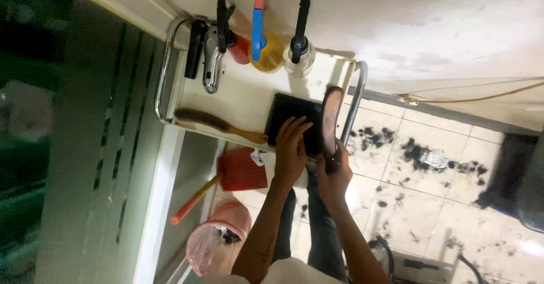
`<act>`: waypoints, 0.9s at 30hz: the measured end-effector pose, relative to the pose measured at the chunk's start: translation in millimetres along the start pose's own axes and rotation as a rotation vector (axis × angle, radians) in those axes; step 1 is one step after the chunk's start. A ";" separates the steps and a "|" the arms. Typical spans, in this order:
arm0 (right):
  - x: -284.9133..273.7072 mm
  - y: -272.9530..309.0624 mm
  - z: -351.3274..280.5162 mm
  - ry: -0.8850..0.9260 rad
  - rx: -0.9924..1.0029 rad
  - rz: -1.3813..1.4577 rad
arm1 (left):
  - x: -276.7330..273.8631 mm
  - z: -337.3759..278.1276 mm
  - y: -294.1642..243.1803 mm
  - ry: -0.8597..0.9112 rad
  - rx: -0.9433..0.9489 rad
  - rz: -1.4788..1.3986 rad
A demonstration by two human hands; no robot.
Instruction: The person picks up several hair clipper guards and places them into a round container, puts a comb into a tall cup, and organizes various boxes and containers on a shelf. The person then uses a wooden brush to sweep hair off a glass counter before spreading a black mesh mat flat across the surface.
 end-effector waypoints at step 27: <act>5.3 1.5 -0.1 -0.152 -0.113 0.151 | -1.9 40.4 0.1 -0.275 0.090 0.049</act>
Point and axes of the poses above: each hand's wrist, its own z-axis towards the middle knuckle, its own x-axis out of the palm, y = z × x, the point moved 3 cm from there along z, towards the middle knuckle, and after that the axes turned 14 degrees about z, right-handed, at the moved point
